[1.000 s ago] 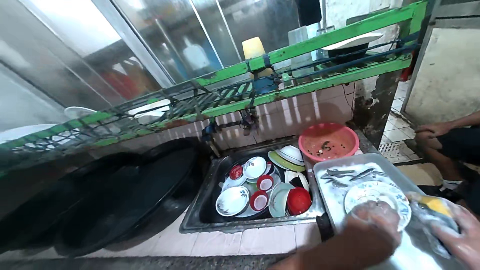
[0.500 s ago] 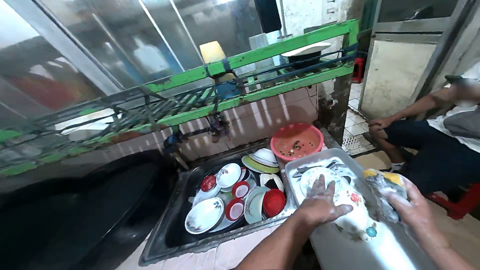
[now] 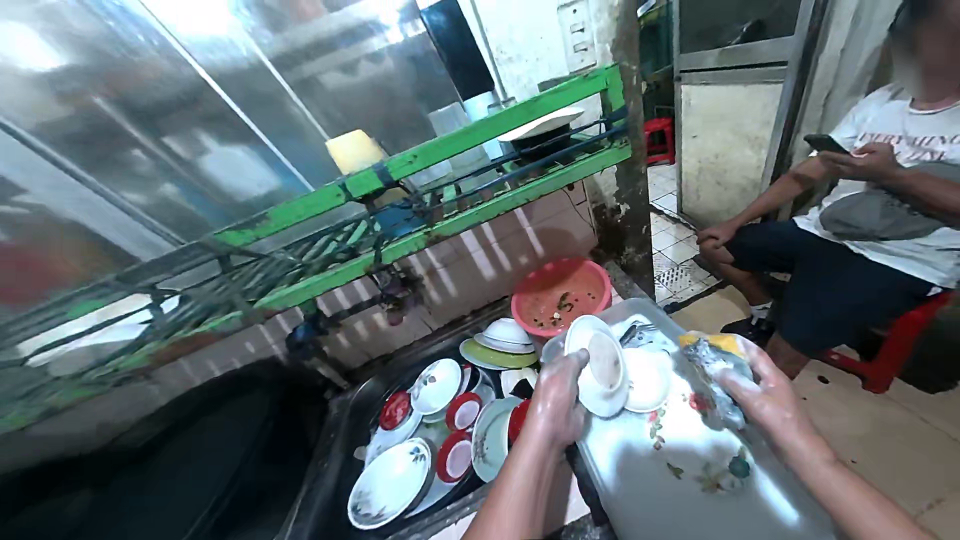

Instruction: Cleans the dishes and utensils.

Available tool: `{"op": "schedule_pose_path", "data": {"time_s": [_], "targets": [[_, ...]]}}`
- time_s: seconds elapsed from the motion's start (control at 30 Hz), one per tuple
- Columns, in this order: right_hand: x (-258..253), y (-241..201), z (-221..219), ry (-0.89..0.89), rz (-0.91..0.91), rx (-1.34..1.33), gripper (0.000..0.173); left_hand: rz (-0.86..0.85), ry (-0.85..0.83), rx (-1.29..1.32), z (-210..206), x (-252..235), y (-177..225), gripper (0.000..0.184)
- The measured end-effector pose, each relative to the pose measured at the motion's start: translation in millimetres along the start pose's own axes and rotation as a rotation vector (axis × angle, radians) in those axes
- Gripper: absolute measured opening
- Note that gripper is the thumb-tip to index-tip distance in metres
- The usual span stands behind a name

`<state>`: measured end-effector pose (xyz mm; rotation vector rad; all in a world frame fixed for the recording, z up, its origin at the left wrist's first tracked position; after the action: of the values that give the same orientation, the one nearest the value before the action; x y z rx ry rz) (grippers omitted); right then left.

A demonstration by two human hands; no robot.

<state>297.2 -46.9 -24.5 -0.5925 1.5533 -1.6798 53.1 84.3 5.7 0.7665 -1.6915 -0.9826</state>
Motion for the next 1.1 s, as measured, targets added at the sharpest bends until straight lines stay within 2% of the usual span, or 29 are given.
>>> {"op": "schedule_pose_path", "data": {"time_s": [0.07,0.13,0.2,0.27,0.33,0.37,0.43,0.5,0.53,0.6,0.63,0.67,0.7,0.73,0.77,0.83,0.87,0.9,0.93,0.97,1.0,1.03,1.07,1.1], "targets": [[11.6,-24.9,-15.5,0.014,0.136,-0.02,0.066,0.046,-0.065,0.054,-16.7,20.8,-11.6,0.028],[28.9,-57.6,-46.1,-0.04,0.373,-0.03,0.059,0.026,-0.134,-0.102,-37.3,38.5,-27.3,0.042],[31.4,-69.2,-70.8,-0.108,0.458,0.048,0.058,-0.069,-0.328,-0.071,-61.5,53.0,-38.1,0.035],[5.7,-47.1,-68.2,-0.141,0.194,0.09,0.054,-0.102,-0.46,0.014,-73.2,57.6,-43.4,0.054],[-14.2,-23.0,-61.5,-0.109,-0.023,0.104,0.052,-0.104,-0.486,-0.002,-75.2,61.0,-44.1,0.067],[-10.9,-26.0,-63.7,-0.106,-0.015,0.113,0.053,-0.1,-0.465,-0.02,-73.2,59.6,-42.9,0.069],[15.1,-52.4,-76.5,-0.099,0.192,0.11,0.054,-0.059,-0.357,-0.054,-62.7,51.9,-40.3,0.063],[37.5,-73.5,-90.1,-0.104,0.414,0.104,0.059,-0.021,-0.295,-0.071,-52.9,48.3,-40.9,0.037],[33.8,-68.3,-90.6,-0.116,0.392,0.076,0.06,-0.032,-0.315,-0.046,-52.6,47.8,-41.8,0.037],[7.1,-45.7,-79.1,-0.144,0.154,0.082,0.054,-0.061,-0.43,0.045,-58.3,48.2,-45.4,0.059],[-6.6,-36.3,-72.7,-0.135,0.058,0.103,0.052,-0.073,-0.439,0.088,-59.3,47.8,-46.1,0.06],[-12.3,-32.5,-71.1,-0.134,0.015,0.134,0.052,-0.081,-0.39,0.129,-57.1,45.8,-46.5,0.052],[-8.3,-37.6,-76.1,-0.145,0.046,0.172,0.053,-0.067,-0.279,0.186,-49.9,40.6,-46.6,0.04],[3.3,-48.8,-86.2,-0.157,0.157,0.216,0.054,-0.028,-0.138,0.263,-39.7,33.5,-44.9,0.033],[19.1,-62.7,-98.3,-0.158,0.327,0.253,0.056,0.01,-0.023,0.357,-30.1,26.4,-39.6,0.032],[43.0,-77.7,-114.1,-0.14,0.627,0.289,0.054,0.084,0.043,0.552,-14.4,14.9,-26.6,0.041],[42.3,-73.4,-113.4,-0.137,0.663,0.278,0.054,0.11,0.013,0.638,-10.7,12.7,-21.2,0.046],[32.0,-61.7,-107.5,-0.152,0.583,0.263,0.057,0.131,-0.019,0.703,-10.7,13.2,-18.7,0.048],[18.1,-48.8,-99.7,-0.184,0.423,0.261,0.06,0.156,-0.023,0.736,-12.3,16.0,-21.2,0.048],[7.9,-40.7,-93.6,-0.214,0.284,0.276,0.061,0.174,0.001,0.728,-13.5,20.3,-27.3,0.042],[4.7,-41.7,-91.0,-0.221,0.254,0.311,0.06,0.185,0.051,0.696,-13.8,25.2,-34.1,0.033],[9.3,-50.4,-92.7,-0.225,0.315,0.34,0.059,0.183,0.108,0.632,-12.6,29.1,-39.7,0.025],[19.4,-62.0,-98.0,-0.213,0.439,0.354,0.058,0.155,0.122,0.511,-11.7,32.1,-42.3,0.026],[29.3,-71.1,-103.9,-0.192,0.541,0.33,0.058,0.104,0.074,0.352,-12.7,34.3,-43.3,0.028]]}}
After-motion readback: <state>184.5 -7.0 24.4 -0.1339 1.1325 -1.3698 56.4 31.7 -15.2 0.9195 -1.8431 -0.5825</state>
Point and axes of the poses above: each hand's wrist, its own x-axis away from the middle knuckle, its own z-axis out of the back of the hand, y = z × x, the point moved 10 cm from there along -x, towards the middle knuckle, and after that the axes turned 10 degrees about z, right-handed, at the moved point
